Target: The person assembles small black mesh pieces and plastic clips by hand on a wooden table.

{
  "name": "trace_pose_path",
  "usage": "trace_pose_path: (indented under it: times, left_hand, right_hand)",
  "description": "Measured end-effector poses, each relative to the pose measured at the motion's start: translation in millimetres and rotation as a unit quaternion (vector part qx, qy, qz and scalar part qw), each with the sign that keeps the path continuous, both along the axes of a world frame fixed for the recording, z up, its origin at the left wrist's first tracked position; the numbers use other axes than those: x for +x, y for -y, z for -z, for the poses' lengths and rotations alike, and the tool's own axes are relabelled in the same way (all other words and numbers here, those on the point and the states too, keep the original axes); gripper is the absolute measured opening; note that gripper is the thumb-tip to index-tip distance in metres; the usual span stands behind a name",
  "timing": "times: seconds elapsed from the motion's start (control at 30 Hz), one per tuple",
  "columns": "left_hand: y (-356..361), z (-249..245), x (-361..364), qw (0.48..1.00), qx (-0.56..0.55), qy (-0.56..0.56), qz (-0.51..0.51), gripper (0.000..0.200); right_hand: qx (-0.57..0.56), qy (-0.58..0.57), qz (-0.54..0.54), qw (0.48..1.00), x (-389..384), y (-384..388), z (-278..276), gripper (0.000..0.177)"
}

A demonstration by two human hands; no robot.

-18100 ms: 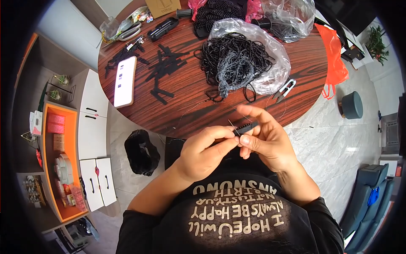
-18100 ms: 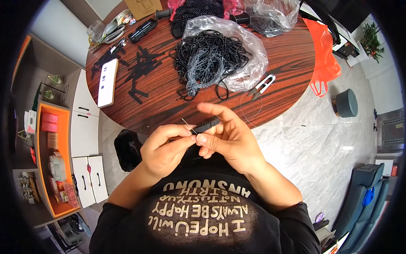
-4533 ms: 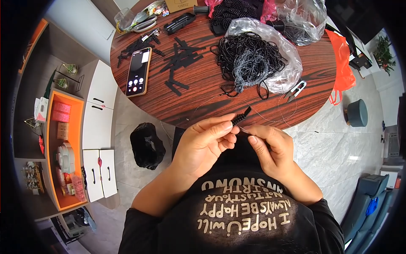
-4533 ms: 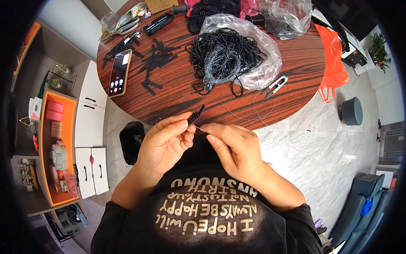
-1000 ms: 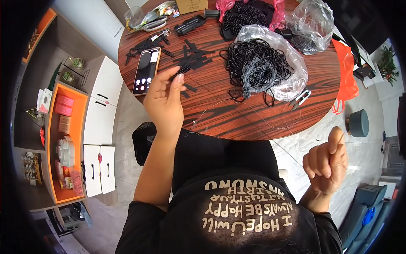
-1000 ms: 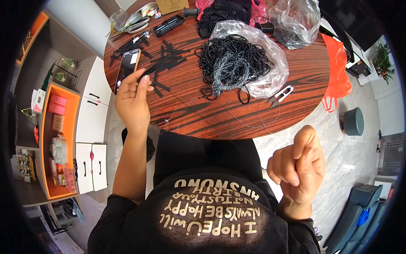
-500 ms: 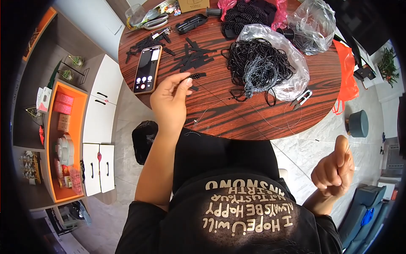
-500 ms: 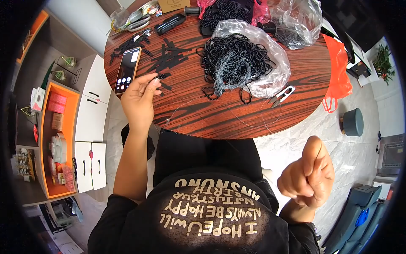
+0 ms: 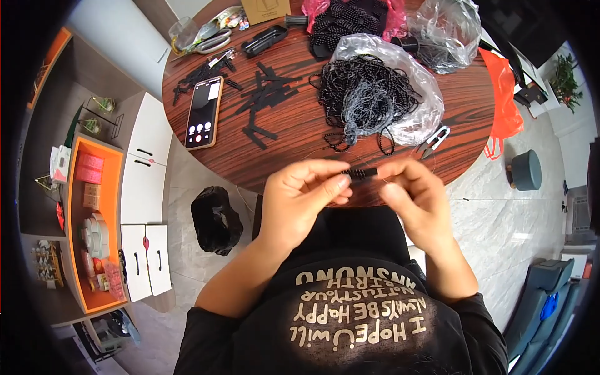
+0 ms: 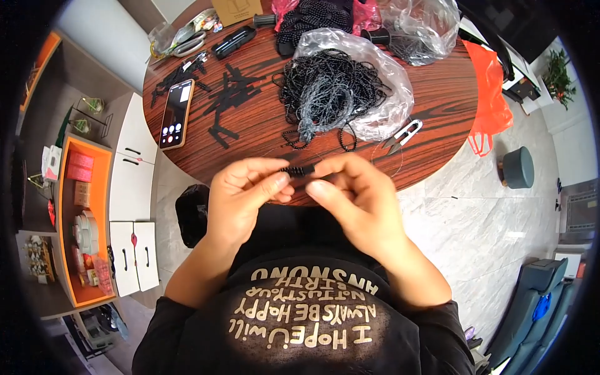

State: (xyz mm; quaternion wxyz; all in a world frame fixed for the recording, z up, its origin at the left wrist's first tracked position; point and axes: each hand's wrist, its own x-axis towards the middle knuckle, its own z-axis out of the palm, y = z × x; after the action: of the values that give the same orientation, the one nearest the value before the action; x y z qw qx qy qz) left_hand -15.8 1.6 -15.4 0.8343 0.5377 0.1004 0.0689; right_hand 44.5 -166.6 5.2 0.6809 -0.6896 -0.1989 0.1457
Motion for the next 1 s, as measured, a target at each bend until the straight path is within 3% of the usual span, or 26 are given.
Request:
trace_pose_path:
  times: [0.1, 0.3, 0.73, 1.0]
  left_hand:
    - [0, -1, -6, 0.999, -0.024, -0.002, 0.036, 0.02]
    - [8, -5, -6, 0.995, -0.061, -0.061, 0.057, 0.019]
    - [12, -4, -6, 0.969, -0.215, -0.102, 0.07, 0.019]
    - [17, -9, -6, 0.969, -0.218, -0.102, 0.051, 0.019]
  right_hand:
    - [-0.004, -0.029, -0.018, 0.999, 1, -9, 6, 0.009]
    - [0.091, -0.117, -0.043, 0.988, 11, -2, 12, 0.012]
    - [0.062, -0.115, -0.027, 0.991, 9, -2, 20, 0.013]
    - [0.068, -0.082, -0.006, 0.994, 5, 0, 13, 0.01]
